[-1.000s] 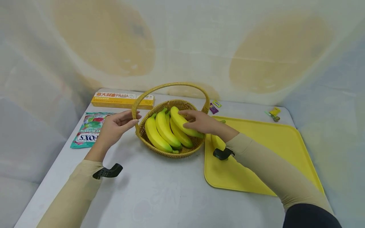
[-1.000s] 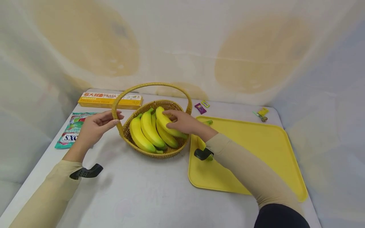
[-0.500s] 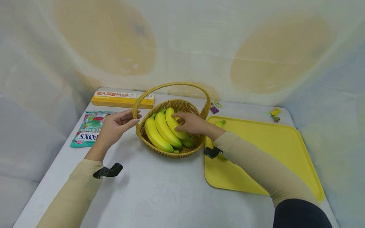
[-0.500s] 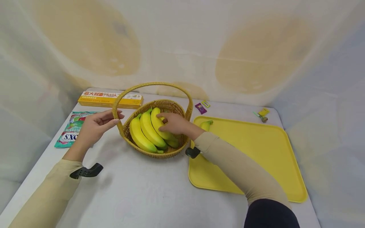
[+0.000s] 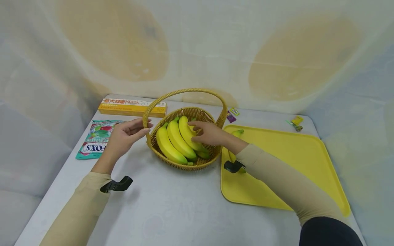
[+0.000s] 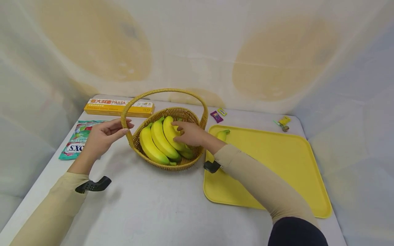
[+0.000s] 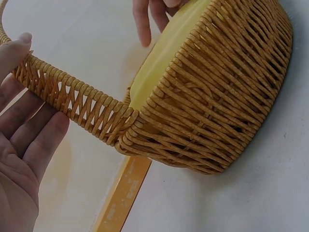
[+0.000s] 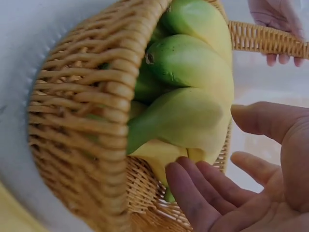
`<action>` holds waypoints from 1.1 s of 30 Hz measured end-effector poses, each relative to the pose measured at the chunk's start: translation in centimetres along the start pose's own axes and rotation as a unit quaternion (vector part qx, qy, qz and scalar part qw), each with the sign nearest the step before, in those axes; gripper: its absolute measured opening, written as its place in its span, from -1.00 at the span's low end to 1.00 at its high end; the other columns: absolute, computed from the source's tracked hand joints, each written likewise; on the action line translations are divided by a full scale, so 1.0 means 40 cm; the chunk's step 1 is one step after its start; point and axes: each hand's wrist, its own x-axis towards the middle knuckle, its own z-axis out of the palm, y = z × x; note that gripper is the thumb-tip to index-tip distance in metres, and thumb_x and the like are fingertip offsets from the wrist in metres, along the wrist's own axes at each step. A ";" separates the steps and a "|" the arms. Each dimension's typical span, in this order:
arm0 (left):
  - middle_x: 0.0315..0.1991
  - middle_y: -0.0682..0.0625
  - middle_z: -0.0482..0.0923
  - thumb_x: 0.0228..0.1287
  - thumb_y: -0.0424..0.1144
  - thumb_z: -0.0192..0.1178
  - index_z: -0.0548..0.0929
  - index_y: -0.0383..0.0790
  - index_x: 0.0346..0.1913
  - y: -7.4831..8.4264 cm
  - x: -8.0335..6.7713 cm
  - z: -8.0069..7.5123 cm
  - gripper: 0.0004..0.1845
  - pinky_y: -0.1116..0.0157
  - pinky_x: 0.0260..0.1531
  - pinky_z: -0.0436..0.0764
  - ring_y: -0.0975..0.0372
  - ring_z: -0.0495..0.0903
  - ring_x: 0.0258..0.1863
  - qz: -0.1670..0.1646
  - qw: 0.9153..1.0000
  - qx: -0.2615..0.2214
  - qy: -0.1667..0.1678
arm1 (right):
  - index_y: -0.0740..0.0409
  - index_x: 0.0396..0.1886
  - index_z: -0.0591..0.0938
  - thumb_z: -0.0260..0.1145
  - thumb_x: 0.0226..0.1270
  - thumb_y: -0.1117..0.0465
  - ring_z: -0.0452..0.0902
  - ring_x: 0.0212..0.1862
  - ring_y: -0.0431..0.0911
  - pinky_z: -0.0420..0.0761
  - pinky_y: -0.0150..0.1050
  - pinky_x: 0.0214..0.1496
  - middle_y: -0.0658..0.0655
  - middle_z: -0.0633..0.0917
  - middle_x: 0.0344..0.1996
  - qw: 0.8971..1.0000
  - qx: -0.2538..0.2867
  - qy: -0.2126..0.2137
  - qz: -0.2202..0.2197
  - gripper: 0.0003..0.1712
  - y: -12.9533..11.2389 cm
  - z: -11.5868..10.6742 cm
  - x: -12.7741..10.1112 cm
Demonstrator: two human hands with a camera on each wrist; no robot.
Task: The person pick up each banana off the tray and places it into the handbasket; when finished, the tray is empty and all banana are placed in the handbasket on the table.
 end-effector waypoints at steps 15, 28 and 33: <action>0.05 -0.11 0.72 0.39 -0.04 0.33 0.65 -0.19 0.26 0.001 0.003 0.003 -0.52 0.46 0.04 0.62 0.34 0.71 0.01 0.005 1.000 0.013 0.002 | 0.03 0.48 0.43 0.32 0.49 0.17 0.59 0.13 0.06 0.64 0.05 0.15 0.16 0.56 0.29 0.988 0.050 0.137 -0.057 -0.39 0.101 -0.022 -0.231; 0.05 -0.12 0.72 0.39 -0.07 0.33 0.66 -0.21 0.25 -0.002 0.001 0.002 -0.54 0.45 0.04 0.63 0.34 0.71 0.01 0.008 1.000 0.006 0.003 | 0.11 0.50 0.39 0.47 0.32 -0.10 0.50 0.16 0.23 0.62 0.15 0.07 0.39 0.42 0.20 0.980 -0.034 0.162 0.109 -0.14 0.266 0.042 -0.270; 0.05 -0.14 0.72 0.40 -0.10 0.33 0.65 -0.23 0.26 0.001 0.000 0.001 -0.55 0.47 0.03 0.63 0.36 0.71 0.00 0.011 1.000 0.004 0.001 | 0.13 0.51 0.34 0.52 0.24 -0.08 0.57 -0.12 0.12 0.64 -0.06 -0.27 0.41 0.47 0.08 0.970 -0.105 0.168 0.144 -0.06 0.274 0.060 -0.265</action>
